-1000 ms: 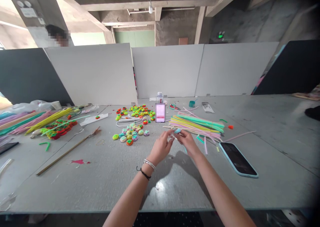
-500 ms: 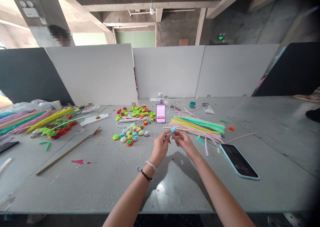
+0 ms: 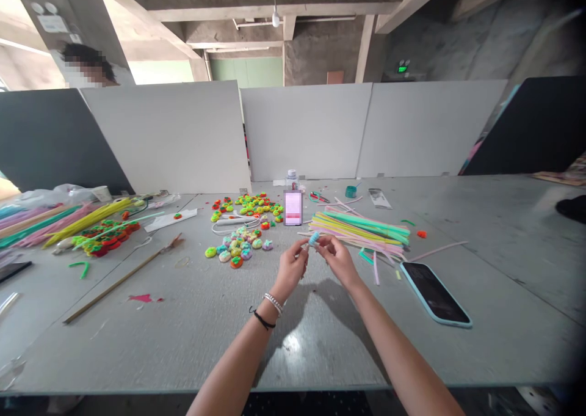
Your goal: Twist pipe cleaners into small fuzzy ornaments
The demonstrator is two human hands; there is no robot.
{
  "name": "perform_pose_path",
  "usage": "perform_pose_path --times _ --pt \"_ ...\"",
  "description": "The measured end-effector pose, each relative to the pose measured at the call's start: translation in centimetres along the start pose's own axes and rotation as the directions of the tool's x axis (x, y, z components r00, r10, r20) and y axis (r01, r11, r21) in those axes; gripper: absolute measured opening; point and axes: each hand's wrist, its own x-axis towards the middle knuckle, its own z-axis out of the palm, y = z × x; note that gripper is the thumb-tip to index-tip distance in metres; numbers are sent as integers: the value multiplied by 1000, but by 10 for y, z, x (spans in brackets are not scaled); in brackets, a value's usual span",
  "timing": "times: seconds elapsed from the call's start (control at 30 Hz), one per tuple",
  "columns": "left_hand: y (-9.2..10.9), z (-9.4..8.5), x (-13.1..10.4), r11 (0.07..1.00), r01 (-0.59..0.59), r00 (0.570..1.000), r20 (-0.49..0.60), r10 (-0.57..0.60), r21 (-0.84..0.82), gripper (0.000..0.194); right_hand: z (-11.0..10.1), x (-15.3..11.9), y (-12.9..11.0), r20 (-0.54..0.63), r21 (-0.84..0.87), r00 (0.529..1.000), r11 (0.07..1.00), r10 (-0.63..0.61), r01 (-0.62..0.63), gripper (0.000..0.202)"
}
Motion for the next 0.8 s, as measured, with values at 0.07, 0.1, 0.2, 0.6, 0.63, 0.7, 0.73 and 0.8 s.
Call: perform_pose_path --times 0.07,0.1,0.2,0.6,0.63,0.7,0.73,0.8 --pt "-1 0 0 999 -8 1000 -18 9 36 39 -1 1 0 -28 -18 1000 1000 -3 2 39" --pt "-1 0 0 999 -11 1000 -19 12 42 38 -1 1 1 -37 -24 999 1000 -7 6 39" --pt "1 0 0 1000 4 1000 14 -4 -11 39 -2 2 1 -30 -22 999 1000 -14 13 39" --pt "3 -1 2 977 135 987 114 -117 -168 50 2 4 13 48 106 999 994 23 -28 48" --pt "4 -2 1 975 136 985 126 -115 -177 51 2 4 12 53 112 998 993 30 -36 50" --pt "6 -2 0 970 139 981 164 -107 -200 50 1 3 8 83 116 996 992 35 -45 49" --pt "8 -3 0 967 142 977 185 -103 -213 48 0 2 5 113 116 993 992 38 -51 47" --pt "12 -4 -2 956 158 967 237 -98 -248 41 -1 -1 -3 188 127 981 989 51 -76 41"
